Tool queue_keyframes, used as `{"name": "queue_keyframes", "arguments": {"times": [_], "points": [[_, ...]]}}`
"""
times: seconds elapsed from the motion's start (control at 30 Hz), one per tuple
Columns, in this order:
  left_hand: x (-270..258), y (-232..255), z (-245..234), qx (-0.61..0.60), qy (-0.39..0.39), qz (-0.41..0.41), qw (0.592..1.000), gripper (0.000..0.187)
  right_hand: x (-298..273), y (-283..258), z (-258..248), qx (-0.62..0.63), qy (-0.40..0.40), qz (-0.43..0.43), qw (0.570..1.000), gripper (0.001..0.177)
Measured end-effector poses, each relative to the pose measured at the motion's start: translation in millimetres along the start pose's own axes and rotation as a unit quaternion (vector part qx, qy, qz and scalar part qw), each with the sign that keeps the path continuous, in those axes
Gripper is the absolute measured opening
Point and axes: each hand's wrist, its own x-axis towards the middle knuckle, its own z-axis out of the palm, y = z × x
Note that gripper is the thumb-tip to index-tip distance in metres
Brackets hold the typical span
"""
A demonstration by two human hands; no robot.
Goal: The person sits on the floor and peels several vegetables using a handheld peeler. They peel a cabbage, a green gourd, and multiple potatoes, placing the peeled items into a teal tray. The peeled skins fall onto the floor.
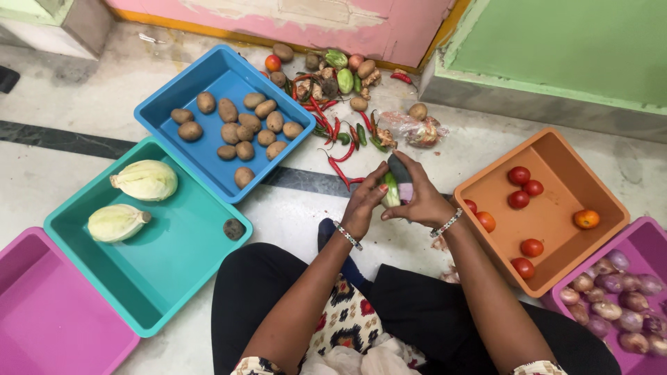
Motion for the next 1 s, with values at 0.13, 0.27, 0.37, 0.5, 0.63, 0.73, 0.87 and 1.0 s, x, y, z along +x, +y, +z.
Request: {"name": "queue_keyframes", "arguments": {"times": [0.13, 0.27, 0.37, 0.5, 0.63, 0.73, 0.87, 1.0], "points": [[-0.9, -0.1, -1.9, -0.023, 0.003, -0.034, 0.999, 0.069, -1.2, -4.8, -1.4, -0.057, -0.024, -0.001, 0.998, 0.137], [4.5, -3.5, -9.1, 0.009, 0.008, 0.003, 1.000, 0.065, -1.3, -7.0, 3.4, -0.059, 0.020, -0.027, 0.998, 0.121], [16.6, -9.4, -8.0, 0.038, 0.057, 0.018, 0.997, 0.064, -1.0, -6.2, 2.4, 0.048, 0.022, -0.017, 0.998, 0.112], [30.7, -6.2, -15.8, -0.068, 0.176, -0.103, 0.977, 0.071, -1.4, 0.5, -2.8, 0.152, 0.005, -0.001, 0.988, 0.097], [39.4, -7.6, -27.7, -0.095, 0.162, -0.140, 0.972, 0.082, -4.9, 13.0, -7.3, 0.104, 0.014, 0.009, 0.994, 0.081], [45.6, -6.7, -27.6, -0.106, 0.169, -0.152, 0.968, 0.084, -5.9, 22.5, -16.2, 0.117, 0.032, -0.002, 0.993, 0.073], [41.5, -8.4, -19.0, -0.151, 0.167, -0.099, 0.969, 0.070, -5.9, 47.6, -11.5, 0.253, 0.139, 0.111, 0.951, 0.056], [28.2, -11.5, 0.1, 0.148, 0.137, 0.110, 0.973, 0.059, -4.0, 51.0, 2.6, 0.457, 0.161, 0.123, 0.866, 0.048]]}}
